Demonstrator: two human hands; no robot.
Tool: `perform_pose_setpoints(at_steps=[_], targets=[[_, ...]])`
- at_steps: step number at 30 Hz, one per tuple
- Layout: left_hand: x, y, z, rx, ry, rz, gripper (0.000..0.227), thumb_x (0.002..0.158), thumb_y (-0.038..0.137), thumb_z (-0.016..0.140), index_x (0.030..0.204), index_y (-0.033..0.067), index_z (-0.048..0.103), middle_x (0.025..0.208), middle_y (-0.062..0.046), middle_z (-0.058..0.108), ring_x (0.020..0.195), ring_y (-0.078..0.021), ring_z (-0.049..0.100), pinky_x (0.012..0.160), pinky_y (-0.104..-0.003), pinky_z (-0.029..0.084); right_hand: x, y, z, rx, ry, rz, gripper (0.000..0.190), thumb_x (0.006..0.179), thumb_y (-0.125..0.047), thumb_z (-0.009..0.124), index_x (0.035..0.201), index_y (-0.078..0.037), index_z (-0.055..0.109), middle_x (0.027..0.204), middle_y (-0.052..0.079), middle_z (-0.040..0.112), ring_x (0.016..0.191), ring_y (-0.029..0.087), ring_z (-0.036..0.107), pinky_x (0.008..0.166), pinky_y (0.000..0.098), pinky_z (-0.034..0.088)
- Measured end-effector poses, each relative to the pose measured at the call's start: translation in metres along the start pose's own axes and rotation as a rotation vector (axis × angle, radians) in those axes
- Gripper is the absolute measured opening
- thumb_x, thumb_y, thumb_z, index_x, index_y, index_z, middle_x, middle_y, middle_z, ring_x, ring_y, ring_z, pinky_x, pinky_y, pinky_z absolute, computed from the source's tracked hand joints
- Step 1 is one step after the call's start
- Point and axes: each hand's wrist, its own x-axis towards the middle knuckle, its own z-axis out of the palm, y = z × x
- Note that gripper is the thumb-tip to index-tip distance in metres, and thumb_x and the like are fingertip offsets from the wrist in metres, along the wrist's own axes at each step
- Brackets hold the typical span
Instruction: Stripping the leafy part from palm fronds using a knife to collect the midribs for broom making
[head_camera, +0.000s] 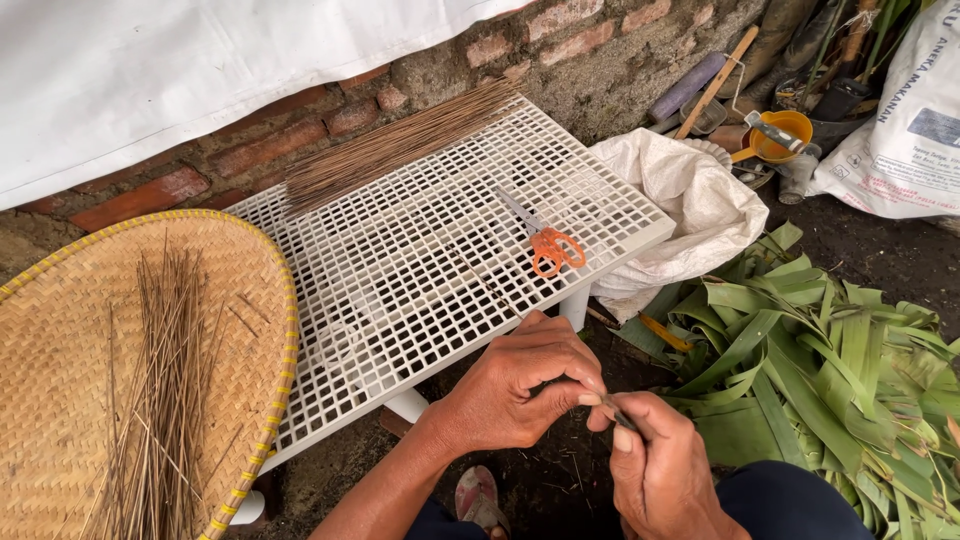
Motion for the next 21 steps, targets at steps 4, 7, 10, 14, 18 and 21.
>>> perform_pose_setpoints(at_steps=[4,7,10,14,18,21], targets=[[-0.003,0.001,-0.002,0.041,-0.003,0.007,0.036,0.112,0.037,0.041,0.097,0.0137,0.064,0.092,-0.001,0.066,0.084,-0.0202,0.061,0.089,-0.037,0.039,-0.009,0.013,0.0,-0.242,0.029,-0.008,0.04,0.093,-0.041,0.051,0.119,-0.018,0.072,0.099,-0.009,0.084,0.082,0.014,0.083,0.072,0.0309,0.061],[-0.003,0.003,-0.003,0.069,0.0,0.019,0.027,0.112,0.022,0.043,0.095,0.0131,0.061,0.091,0.0,0.064,0.08,-0.019,0.058,0.088,-0.036,0.038,-0.01,0.018,0.001,-0.392,0.067,-0.133,0.038,0.093,-0.041,0.052,0.117,-0.018,0.071,0.088,-0.001,0.08,0.067,0.024,0.074,0.065,0.0365,0.055],[-0.003,0.005,-0.003,0.075,0.0,0.006,0.028,0.112,0.019,0.042,0.095,0.0135,0.063,0.091,0.0,0.064,0.081,-0.0195,0.057,0.088,-0.036,0.038,-0.008,0.013,0.0,-0.341,0.03,-0.136,0.042,0.095,-0.046,0.049,0.115,-0.017,0.071,0.099,-0.003,0.081,0.071,0.022,0.077,0.067,0.0338,0.057],[-0.002,0.005,-0.002,0.077,0.009,0.009,0.03,0.112,0.029,0.044,0.094,0.0139,0.063,0.09,-0.001,0.064,0.082,-0.0194,0.06,0.087,-0.037,0.037,-0.008,0.012,0.002,-0.193,-0.053,0.044,0.048,0.093,-0.052,0.047,0.114,-0.017,0.072,0.096,-0.006,0.084,0.079,0.021,0.082,0.071,0.039,0.058],[0.0,0.003,0.002,0.039,0.016,0.011,0.028,0.112,0.027,0.046,0.094,0.0123,0.063,0.09,-0.002,0.066,0.08,-0.0202,0.061,0.088,-0.038,0.037,-0.007,0.014,0.01,0.004,0.027,-0.19,0.043,0.104,-0.039,0.04,0.119,-0.002,0.056,0.089,0.002,0.071,0.078,0.013,0.069,0.075,0.0332,0.055],[0.001,0.003,0.004,0.027,0.027,-0.007,0.028,0.111,0.025,0.047,0.092,0.0127,0.063,0.09,-0.001,0.066,0.084,-0.0186,0.062,0.091,-0.037,0.036,-0.001,-0.001,0.004,0.084,-0.012,0.005,0.046,0.099,-0.048,0.044,0.094,-0.011,0.071,0.079,-0.002,0.069,0.068,0.012,0.063,0.065,0.0322,0.051]])
